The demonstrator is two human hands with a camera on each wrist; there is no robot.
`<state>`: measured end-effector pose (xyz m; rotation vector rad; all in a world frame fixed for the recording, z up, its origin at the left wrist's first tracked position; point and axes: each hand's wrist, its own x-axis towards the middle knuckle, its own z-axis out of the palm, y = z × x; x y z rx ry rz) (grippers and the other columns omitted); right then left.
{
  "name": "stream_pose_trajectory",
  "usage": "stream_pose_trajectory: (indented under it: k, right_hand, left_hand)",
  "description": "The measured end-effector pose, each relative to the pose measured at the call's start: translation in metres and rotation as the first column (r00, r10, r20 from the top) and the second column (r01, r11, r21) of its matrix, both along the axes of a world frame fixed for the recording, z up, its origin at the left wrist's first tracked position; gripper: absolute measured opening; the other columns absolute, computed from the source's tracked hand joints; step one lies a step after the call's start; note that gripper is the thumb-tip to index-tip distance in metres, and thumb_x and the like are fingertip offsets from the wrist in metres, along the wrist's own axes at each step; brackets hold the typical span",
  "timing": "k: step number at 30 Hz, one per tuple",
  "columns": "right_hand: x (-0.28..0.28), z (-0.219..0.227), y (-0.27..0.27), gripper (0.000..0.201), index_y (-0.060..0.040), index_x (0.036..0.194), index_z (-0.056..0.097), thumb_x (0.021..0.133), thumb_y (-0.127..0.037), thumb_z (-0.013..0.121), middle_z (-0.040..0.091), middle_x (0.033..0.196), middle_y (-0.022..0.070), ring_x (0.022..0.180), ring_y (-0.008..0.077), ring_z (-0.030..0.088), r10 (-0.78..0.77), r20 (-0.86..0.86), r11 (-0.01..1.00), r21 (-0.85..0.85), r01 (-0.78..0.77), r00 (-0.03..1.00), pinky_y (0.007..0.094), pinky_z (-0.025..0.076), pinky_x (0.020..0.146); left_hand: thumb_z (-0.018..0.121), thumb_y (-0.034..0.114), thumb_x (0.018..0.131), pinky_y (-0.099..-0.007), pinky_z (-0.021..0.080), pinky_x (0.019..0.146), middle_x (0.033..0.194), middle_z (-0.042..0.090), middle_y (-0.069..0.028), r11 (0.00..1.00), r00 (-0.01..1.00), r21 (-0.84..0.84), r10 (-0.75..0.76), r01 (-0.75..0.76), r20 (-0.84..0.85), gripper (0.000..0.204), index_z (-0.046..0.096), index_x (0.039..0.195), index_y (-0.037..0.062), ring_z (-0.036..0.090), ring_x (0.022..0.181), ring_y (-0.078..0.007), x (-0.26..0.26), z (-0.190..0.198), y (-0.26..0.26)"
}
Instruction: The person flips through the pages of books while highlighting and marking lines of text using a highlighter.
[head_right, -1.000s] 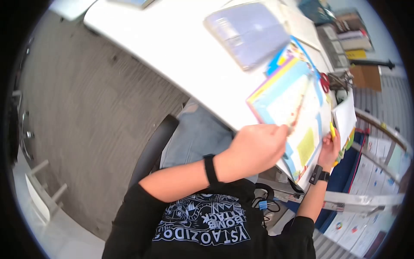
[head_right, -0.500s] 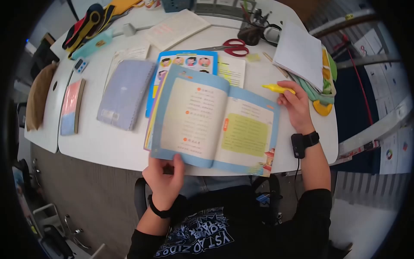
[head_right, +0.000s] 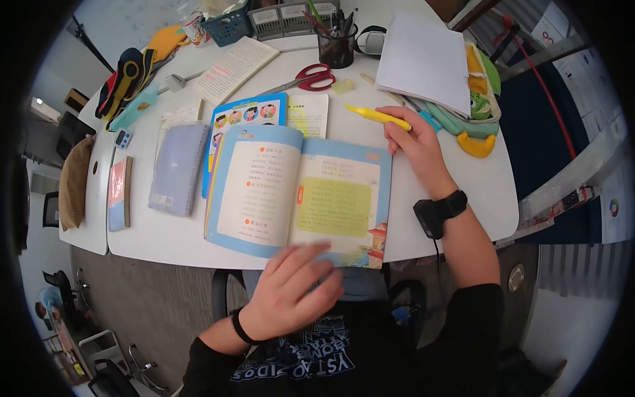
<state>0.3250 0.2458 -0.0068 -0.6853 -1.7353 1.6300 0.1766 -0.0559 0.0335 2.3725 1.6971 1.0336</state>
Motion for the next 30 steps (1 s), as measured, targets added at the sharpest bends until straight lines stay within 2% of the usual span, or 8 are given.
stream_pose_trajectory:
  k: [1,2,4,7,23,26,28,30]
  right_hand:
    - [0.003,-0.001,-0.001,0.031,-0.0023,0.132,0.067,0.104,-0.012,0.061,0.059,0.089,-0.0008,0.075,0.0052,0.052,-0.014,0.033,1.000,-0.013,0.014,0.999,0.0209,0.046,0.070]
    - [0.006,-0.001,-0.001,0.030,-0.0021,0.131,0.067,0.104,-0.013,0.061,0.058,0.087,-0.0009,0.073,0.0052,0.052,-0.027,0.064,0.999,-0.026,0.029,0.998,0.0207,0.046,0.068]
    - [0.012,-0.001,-0.001,0.029,-0.0018,0.130,0.067,0.104,-0.013,0.061,0.058,0.086,-0.0007,0.071,0.0052,0.051,-0.035,0.059,0.999,-0.030,0.036,0.998,0.0204,0.045,0.066]
    - [0.014,0.001,-0.003,0.028,-0.0013,0.129,0.067,0.105,-0.015,0.060,0.058,0.085,-0.0005,0.069,0.0051,0.051,-0.080,0.044,0.996,-0.045,0.082,0.996,0.0199,0.044,0.064]
    - [0.007,-0.001,-0.010,0.028,0.0001,0.129,0.066,0.106,-0.015,0.061,0.058,0.083,0.0001,0.067,0.0055,0.047,-0.103,0.024,0.994,-0.037,0.104,0.994,0.0212,0.043,0.061]
    - [0.004,0.000,-0.013,0.029,0.0005,0.130,0.065,0.107,-0.016,0.060,0.058,0.084,0.0001,0.067,0.0055,0.047,-0.135,0.026,0.990,-0.033,0.135,0.991,0.0213,0.043,0.061]
    - [0.004,-0.004,-0.017,0.030,0.0007,0.131,0.064,0.107,-0.017,0.059,0.058,0.085,0.0003,0.067,0.0055,0.048,-0.160,0.032,0.986,-0.041,0.161,0.987,0.0214,0.043,0.061]
    - [0.003,-0.005,-0.014,0.032,0.0000,0.133,0.062,0.109,-0.020,0.057,0.059,0.087,0.0003,0.067,0.0056,0.048,-0.229,-0.077,0.973,-0.031,0.227,0.970,0.0218,0.043,0.062]
  left_hand:
    - [0.088,0.017,0.074,-0.0630,0.039,0.115,0.125,0.062,-0.0107,0.986,0.999,-0.164,0.034,-0.033,0.006,0.041,0.068,0.109,0.0079,0.053,0.140,-0.0374,-0.002,0.004,0.012]
    - [0.088,0.017,0.074,-0.0630,0.039,0.115,0.125,0.062,-0.0107,0.986,0.999,-0.162,0.039,-0.039,-0.004,0.041,0.068,0.109,0.0079,0.053,0.140,-0.0374,-0.006,0.003,0.019]
    - [0.089,0.024,0.072,-0.0725,0.027,0.119,0.131,0.061,-0.0115,0.959,0.977,-0.250,0.088,-0.136,-0.192,0.047,0.068,0.113,0.0094,0.045,0.146,-0.0398,-0.015,-0.007,0.027]
    - [0.088,0.027,0.074,-0.0771,0.021,0.119,0.134,0.062,-0.0101,0.959,0.990,-0.260,0.081,-0.110,-0.120,0.046,0.070,0.113,0.0101,0.045,0.147,-0.0398,-0.021,-0.017,0.025]
    - [0.085,0.023,0.080,-0.0752,0.016,0.120,0.135,0.067,-0.0040,0.964,0.981,-0.224,0.167,-0.142,0.095,0.032,0.073,0.107,0.0086,0.047,0.146,-0.0351,-0.020,-0.037,0.021]
    - [0.083,0.014,0.084,-0.0745,0.016,0.121,0.124,0.071,-0.0034,0.974,0.972,-0.144,0.196,-0.177,0.126,0.021,0.073,0.101,0.0077,0.052,0.142,-0.0346,-0.019,-0.043,0.023]
    - [0.082,0.006,0.084,-0.0733,0.015,0.122,0.109,0.074,-0.0026,0.974,0.930,-0.134,0.217,-0.184,0.297,0.014,0.074,0.095,0.0076,0.057,0.136,-0.0334,-0.020,-0.047,0.020]
    - [0.082,0.005,0.082,-0.0722,0.015,0.123,0.104,0.074,-0.0022,0.970,0.901,-0.143,0.235,-0.195,0.365,0.013,0.073,0.091,0.0076,0.059,0.133,-0.0326,-0.018,-0.049,0.017]
